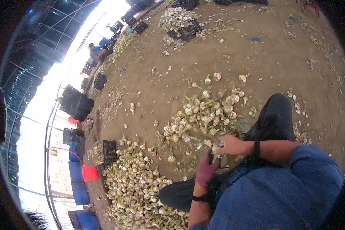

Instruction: The person sits on the ground and uses a knife to trim the stems and roots of garlic bulbs. They pick up individual bulbs from a large pile, cut the ends, and place the trimmed bulbs into a separate pile.

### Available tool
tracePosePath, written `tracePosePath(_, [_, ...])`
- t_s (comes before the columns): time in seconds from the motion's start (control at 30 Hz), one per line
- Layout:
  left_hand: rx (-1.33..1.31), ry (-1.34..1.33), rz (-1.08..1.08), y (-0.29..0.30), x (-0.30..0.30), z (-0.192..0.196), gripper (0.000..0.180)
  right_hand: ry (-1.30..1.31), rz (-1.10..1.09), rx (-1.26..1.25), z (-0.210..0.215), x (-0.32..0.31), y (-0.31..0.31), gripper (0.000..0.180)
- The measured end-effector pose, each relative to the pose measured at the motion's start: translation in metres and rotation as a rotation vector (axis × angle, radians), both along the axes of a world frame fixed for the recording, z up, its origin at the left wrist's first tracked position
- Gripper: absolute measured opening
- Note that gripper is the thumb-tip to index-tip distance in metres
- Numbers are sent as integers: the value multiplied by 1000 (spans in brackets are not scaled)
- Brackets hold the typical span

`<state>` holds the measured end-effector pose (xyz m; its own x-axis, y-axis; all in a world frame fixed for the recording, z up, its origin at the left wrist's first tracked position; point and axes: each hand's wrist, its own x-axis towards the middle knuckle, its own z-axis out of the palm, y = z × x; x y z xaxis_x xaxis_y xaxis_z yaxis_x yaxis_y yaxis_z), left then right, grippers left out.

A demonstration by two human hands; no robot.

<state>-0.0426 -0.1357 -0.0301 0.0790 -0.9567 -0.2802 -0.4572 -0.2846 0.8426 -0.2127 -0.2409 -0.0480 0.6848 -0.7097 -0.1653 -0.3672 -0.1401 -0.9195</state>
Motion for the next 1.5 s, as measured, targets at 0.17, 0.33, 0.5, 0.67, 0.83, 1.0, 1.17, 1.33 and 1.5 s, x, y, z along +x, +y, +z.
tracePosePath(0.17, [-243,313,115,9,15,2,47,-262,-138,598,24,-4,-8,33])
tracePosePath(0.33, [-468,282,185,2,11,2,39,-377,-125,783,13,14,-1,34])
tracePosePath(0.5, [-343,443,299,4,13,1,34,-240,34,673,-20,10,-2,44])
tracePosePath(0.67, [-251,212,370,13,32,-40,35,29,5,86,-5,-1,-3,50])
tracePosePath(0.83, [-223,-3,272,7,22,-24,29,20,22,-275,12,-10,2,35])
tracePosePath(1.0, [-351,-200,153,1,15,-22,21,70,95,-299,21,-6,8,27])
tracePosePath(1.17, [-252,-316,88,-3,10,-18,30,59,116,-331,24,-1,7,29])
tracePosePath(1.33, [-441,-353,225,-6,13,-11,20,558,178,-240,-59,-27,-24,34])
tracePosePath(1.5, [10,510,538,2,40,-3,25,343,-24,-168,-59,-20,-29,38])
